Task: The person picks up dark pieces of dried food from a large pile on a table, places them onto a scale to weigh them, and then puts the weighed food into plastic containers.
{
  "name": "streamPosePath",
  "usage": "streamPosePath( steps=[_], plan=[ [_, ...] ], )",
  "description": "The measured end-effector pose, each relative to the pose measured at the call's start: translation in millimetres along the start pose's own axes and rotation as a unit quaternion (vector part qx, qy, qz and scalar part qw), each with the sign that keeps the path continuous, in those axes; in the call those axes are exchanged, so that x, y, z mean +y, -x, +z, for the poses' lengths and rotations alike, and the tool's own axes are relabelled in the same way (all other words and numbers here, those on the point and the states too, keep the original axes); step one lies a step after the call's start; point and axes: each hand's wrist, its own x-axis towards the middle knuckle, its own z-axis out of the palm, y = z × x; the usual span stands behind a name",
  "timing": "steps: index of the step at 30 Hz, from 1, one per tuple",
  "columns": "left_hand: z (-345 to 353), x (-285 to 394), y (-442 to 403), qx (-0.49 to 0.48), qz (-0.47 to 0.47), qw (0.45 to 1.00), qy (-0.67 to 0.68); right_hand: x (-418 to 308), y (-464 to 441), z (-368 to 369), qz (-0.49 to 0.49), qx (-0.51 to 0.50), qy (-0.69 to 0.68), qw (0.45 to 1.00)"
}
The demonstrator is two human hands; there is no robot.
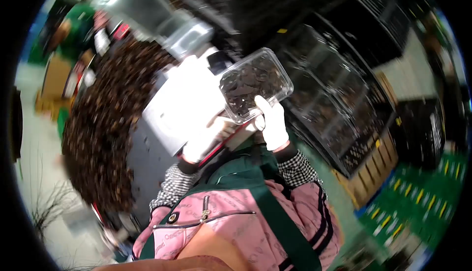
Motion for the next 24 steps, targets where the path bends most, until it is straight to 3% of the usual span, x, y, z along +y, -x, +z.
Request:
streamPosePath(
  steps=[1,2,3,4,5,6,8,10,12,13,15,16,17,18,19,20,21,22,23,24],
  plan=[
    [-15,7,-17,0.053,0.109,0.977,-0.175,-23,4,-15,-0.049,0.052,0.025,0.997],
    [-29,16,-38,0.111,0.226,0.909,-0.332,-48,13,-26,-0.088,0.099,0.051,0.99],
    [-30,43,-58,0.222,0.146,0.935,-0.234,-73,23,-40,-0.145,0.159,0.087,0.973],
    [-89,27,-106,0.221,0.422,0.731,-0.488,-99,32,-58,-0.182,0.216,0.159,0.946],
    [-110,41,-135,0.254,0.374,0.713,-0.536,-108,27,-106,-0.26,0.274,0.26,0.889],
    [-123,52,-161,0.288,0.323,0.689,-0.581,-128,36,-136,-0.263,0.34,0.295,0.853],
    [-142,66,-204,0.278,0.318,0.609,-0.672,-154,44,-219,-0.29,0.401,0.374,0.784],
    [-157,68,-235,0.243,0.268,0.597,-0.716,-172,49,-268,-0.273,0.447,0.376,0.764],
    [-178,58,-270,0.229,0.192,0.68,-0.67,-189,43,-316,-0.169,0.511,0.529,0.656],
    [-189,55,-281,0.224,0.193,0.671,-0.68,-193,35,-343,-0.167,0.489,0.47,0.716],
    [-235,35,-321,0.208,0.173,0.757,-0.595,-200,23,-362,-0.16,0.433,0.36,0.811],
    [-230,45,-314,0.205,0.16,0.795,-0.548,-204,16,-378,-0.123,0.443,0.379,0.803],
    [-223,50,-308,0.179,0.146,0.7,-0.676,-208,11,-392,-0.085,0.451,0.398,0.794],
    [-190,72,-284,0.163,0.139,0.656,-0.724,-201,-2,-419,-0.139,0.442,0.43,0.775],
    [-183,77,-279,0.165,0.127,0.667,-0.716,-206,-5,-410,-0.1,0.447,0.532,0.713],
    [-177,76,-275,0.181,0.152,0.643,-0.729,-217,0,-389,-0.068,0.442,0.628,0.637],
    [-167,82,-268,0.187,0.134,0.665,-0.71,-220,0,-363,-0.037,0.488,0.684,0.541],
    [-159,85,-265,0.2,0.123,0.656,-0.718,-224,-6,-369,-0.014,0.491,0.707,0.508],
    [-177,69,-277,0.231,0.206,0.659,-0.685,-221,-2,-359,-0.067,0.495,0.709,0.498],
    [-191,57,-289,0.271,0.26,0.644,-0.667,-223,-6,-359,-0.032,0.511,0.725,0.461]
  ],
)
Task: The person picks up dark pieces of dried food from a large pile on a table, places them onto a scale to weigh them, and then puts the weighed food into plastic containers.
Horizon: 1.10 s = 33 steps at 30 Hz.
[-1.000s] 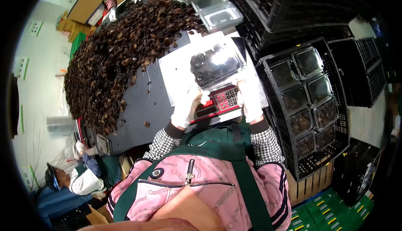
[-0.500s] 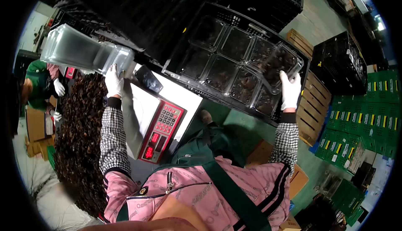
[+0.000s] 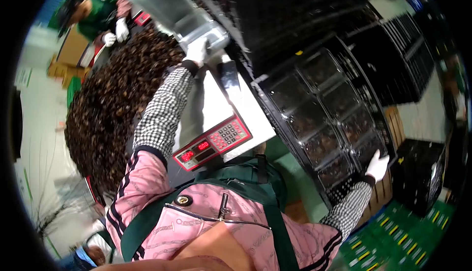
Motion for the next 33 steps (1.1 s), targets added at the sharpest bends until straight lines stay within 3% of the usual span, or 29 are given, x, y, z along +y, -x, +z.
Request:
streamPosePath(
  steps=[2,4,6,7,8,12,15,18,20,22,24,26,28,29,30,32,33],
  plan=[
    [13,-13,-4,-0.017,-0.139,0.957,0.255,8,-6,13,-0.007,0.029,0.01,1.0],
    [0,-9,-5,0.059,-0.059,0.975,0.206,-15,11,-8,-0.009,0.056,-0.085,0.995],
    [-53,18,4,0.118,0.005,0.993,-0.003,-21,6,7,-0.074,0.104,-0.214,0.969],
    [-75,28,10,0.165,0.012,0.986,0.023,-45,23,-7,-0.053,0.039,-0.366,0.928],
    [-95,39,22,0.182,-0.004,0.983,0.023,-72,47,-25,-0.095,0.015,-0.416,0.904],
    [-169,83,127,0.072,0.02,0.997,0.004,-183,135,-64,-0.167,-0.099,-0.519,0.832],
    [-114,89,249,-0.02,-0.138,0.94,0.31,-263,215,-91,-0.272,-0.215,-0.532,0.773],
    [-159,124,291,-0.081,-0.249,0.847,0.463,-325,286,-93,-0.39,-0.336,-0.553,0.655],
    [-136,130,313,0.081,-0.146,0.905,0.39,-364,333,-80,-0.541,-0.279,-0.53,0.59],
    [-131,126,316,0.03,-0.151,0.949,0.274,-389,379,-74,-0.582,-0.278,-0.475,0.599],
    [-147,127,322,0.033,-0.067,0.993,0.09,-405,416,-83,-0.647,-0.255,-0.385,0.607],
    [-178,134,323,0.111,-0.038,0.989,0.092,-415,426,-76,-0.691,-0.233,-0.345,0.59],
    [-203,126,344,0.182,-0.068,0.972,0.134,-417,436,-64,-0.735,-0.201,-0.294,0.577],
    [-205,118,360,0.224,-0.103,0.96,0.135,-414,439,-67,-0.728,-0.257,-0.279,0.571],
    [-208,101,376,0.227,-0.116,0.964,0.081,-415,434,-52,-0.748,-0.245,-0.273,0.554],
    [-214,52,415,0.191,-0.239,0.947,0.102,-410,439,-62,-0.764,-0.181,-0.285,0.55],
    [-208,24,438,0.201,-0.282,0.937,0.042,-406,444,-69,-0.761,-0.12,-0.301,0.562]
  ],
)
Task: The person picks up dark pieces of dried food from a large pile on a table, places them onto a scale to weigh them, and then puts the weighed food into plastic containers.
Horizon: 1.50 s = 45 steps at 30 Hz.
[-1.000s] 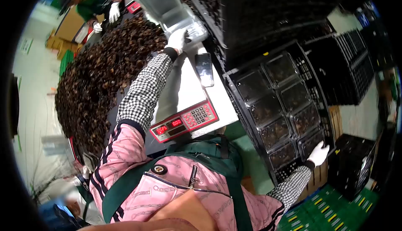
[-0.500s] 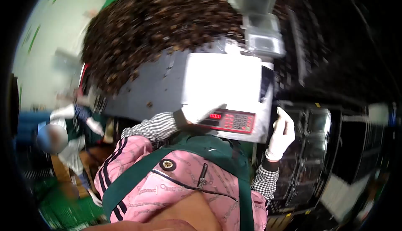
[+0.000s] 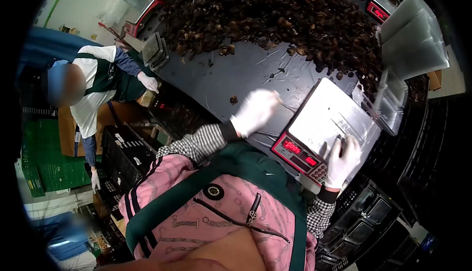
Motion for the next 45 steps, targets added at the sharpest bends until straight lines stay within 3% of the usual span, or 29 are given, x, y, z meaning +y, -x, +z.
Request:
streamPosePath(
  steps=[1,4,5,7,8,10,14,15,17,19,21,22,23,25,26,27,29,31,32,33,35,36,37,38,40,41,42,43,45],
  plan=[
    [-2,-42,5,0.027,-0.031,0.997,-0.061,-8,1,-4,-0.013,0.024,0.063,0.998],
    [-28,-151,-3,-0.012,-0.139,0.977,-0.162,-57,-2,-8,0.063,0.075,-0.135,0.986],
    [-35,-175,-9,-0.034,-0.182,0.961,-0.205,-74,-4,-2,0.088,0.063,-0.171,0.979],
    [-26,-229,-8,0.009,-0.156,0.949,-0.273,-101,-1,30,0.06,0.031,-0.241,0.968],
    [-26,-242,-11,-0.041,-0.177,0.944,-0.277,-118,-1,46,0.043,-0.04,-0.243,0.968],
    [-23,-255,-13,-0.119,-0.215,0.929,-0.277,-150,-4,89,-0.025,-0.141,-0.254,0.957],
    [-20,-242,2,-0.188,-0.191,0.952,-0.151,-199,3,191,-0.193,-0.255,-0.212,0.924],
    [-21,-237,13,-0.179,-0.164,0.963,-0.119,-211,1,206,-0.222,-0.299,-0.166,0.913],
    [-43,-213,23,-0.108,-0.198,0.974,-0.024,-216,10,238,-0.304,-0.283,-0.05,0.908],
    [-64,-202,39,-0.012,-0.18,0.983,-0.024,-218,9,252,-0.252,-0.368,-0.066,0.892],
    [-75,-198,73,0.005,-0.18,0.981,0.069,-229,13,252,-0.152,-0.327,-0.201,0.911],
    [-98,-170,75,-0.079,-0.331,0.906,0.252,-236,16,251,-0.101,-0.302,-0.266,0.91],
    [-93,-173,101,-0.094,-0.299,0.902,0.298,-250,13,243,-0.069,-0.312,-0.319,0.892],
    [-99,-151,119,-0.062,-0.436,0.723,0.533,-278,-3,223,-0.019,-0.463,-0.388,0.796],
    [-109,-156,124,-0.1,-0.472,0.716,0.504,-279,-1,223,-0.003,-0.496,-0.391,0.775],
    [-122,-165,131,-0.136,-0.505,0.708,0.474,-278,-3,230,-0.032,-0.428,-0.388,0.816],
    [-139,-182,162,-0.105,-0.579,0.691,0.421,-275,-15,249,-0.091,-0.283,-0.377,0.877],
    [-157,-205,197,-0.214,-0.557,0.755,0.271,-255,-34,279,-0.136,-0.163,-0.258,0.943],
    [-173,-208,197,-0.302,-0.48,0.811,0.145,-249,-48,285,-0.146,-0.148,-0.219,0.953],
    [-186,-204,181,-0.353,-0.444,0.823,0.042,-243,-59,297,-0.161,-0.132,-0.171,0.963],
    [-172,-230,181,-0.205,-0.325,0.923,0.001,-247,-84,301,-0.133,-0.226,-0.096,0.96],
    [-158,-241,171,-0.116,-0.205,0.972,-0.019,-243,-87,310,-0.158,-0.211,-0.086,0.961],
    [-158,-240,139,-0.118,-0.021,0.983,-0.136,-236,-87,320,-0.183,-0.195,-0.074,0.961],
    [-142,-239,119,-0.078,-0.037,0.99,-0.107,-228,-87,330,-0.17,-0.22,-0.083,0.957],
    [-108,-228,75,-0.04,-0.265,0.962,0.052,-209,-74,346,-0.099,-0.202,-0.203,0.953],
    [-84,-231,64,-0.019,-0.299,0.95,0.084,-203,-71,350,-0.063,-0.191,-0.261,0.944],
    [-71,-234,50,-0.021,-0.199,0.98,0.0,-203,-64,339,-0.029,-0.166,-0.252,0.953],
    [-60,-230,33,-0.052,-0.204,0.977,-0.034,-208,-67,320,0.25,-0.318,-0.415,0.815],
    [-38,-235,16,-0.13,-0.157,0.972,-0.118,-207,-61,300,0.338,-0.308,-0.549,0.7]
  ],
)
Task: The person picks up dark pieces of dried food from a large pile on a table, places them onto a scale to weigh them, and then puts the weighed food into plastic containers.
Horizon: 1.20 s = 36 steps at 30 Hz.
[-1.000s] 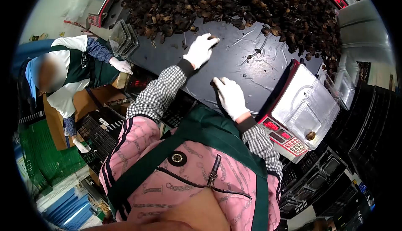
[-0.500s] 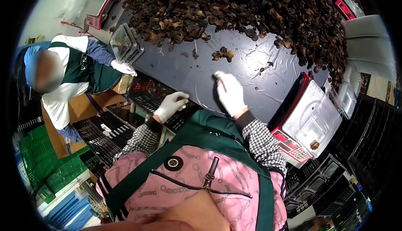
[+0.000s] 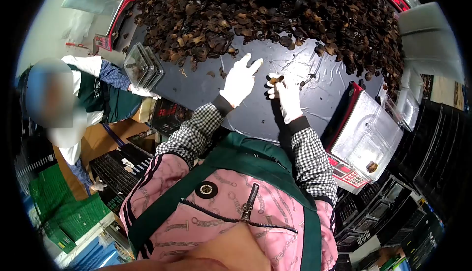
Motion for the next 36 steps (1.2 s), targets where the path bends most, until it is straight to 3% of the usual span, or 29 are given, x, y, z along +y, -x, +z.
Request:
streamPosePath(
  steps=[2,4,5,6,8,10,12,13,14,15,16,17,20,22,24,29,33,36],
  plan=[
    [27,-11,-7,0.007,0.024,0.999,0.04,6,8,-11,0.03,-0.046,-0.165,0.985],
    [30,-17,-16,0.005,0.006,0.992,0.127,6,15,-12,0.019,-0.04,-0.225,0.973],
    [34,-12,-16,0.088,0.003,0.972,0.219,8,15,-17,0.04,-0.063,-0.276,0.958],
    [11,5,-17,0.085,0.022,0.966,0.243,-3,23,-10,0.037,-0.071,-0.282,0.956],
    [-9,28,-9,0.002,0.044,0.966,0.256,-17,33,-1,0.086,-0.082,-0.371,0.921],
    [-36,51,-3,-0.098,0.038,0.923,0.37,-12,34,7,0.061,-0.1,-0.405,0.907],
    [-41,41,-13,-0.033,0.048,0.978,0.202,4,36,0,0.092,-0.119,-0.454,0.878],
    [-59,25,-30,0.011,0.03,0.983,0.182,4,38,-1,0.124,-0.049,-0.392,0.91],
    [-66,2,-44,0.107,-0.022,0.986,0.125,5,42,-5,0.167,-0.007,-0.372,0.913],
    [-79,-20,-57,0.175,-0.123,0.971,0.11,9,48,-12,0.156,-0.016,-0.37,0.916],
    [-60,-56,-60,0.301,-0.184,0.936,0.001,14,54,-18,0.146,-0.024,-0.368,0.918],
    [-74,-72,-64,0.273,-0.308,0.911,0.012,11,60,-20,0.14,-0.036,-0.377,0.915],
    [-57,-129,-68,0.229,-0.525,0.81,0.123,1,77,-27,0.149,0.004,-0.381,0.912],
    [-49,-127,-80,0.195,-0.563,0.798,0.087,4,80,-33,0.089,-0.06,-0.351,0.93],
    [-32,-128,-86,0.234,-0.491,0.831,0.114,1,83,-31,0.052,-0.072,-0.336,0.938],
    [-21,-90,-85,0.186,-0.362,0.899,0.161,-5,68,-26,0.018,-0.095,-0.31,0.946],
    [-12,-36,-82,0.132,-0.267,0.94,0.164,-6,48,-26,0.079,-0.013,-0.263,0.962],
    [13,7,-72,0.083,-0.178,0.976,0.097,-18,56,-23,0.011,0.022,-0.11,0.994]
  ],
)
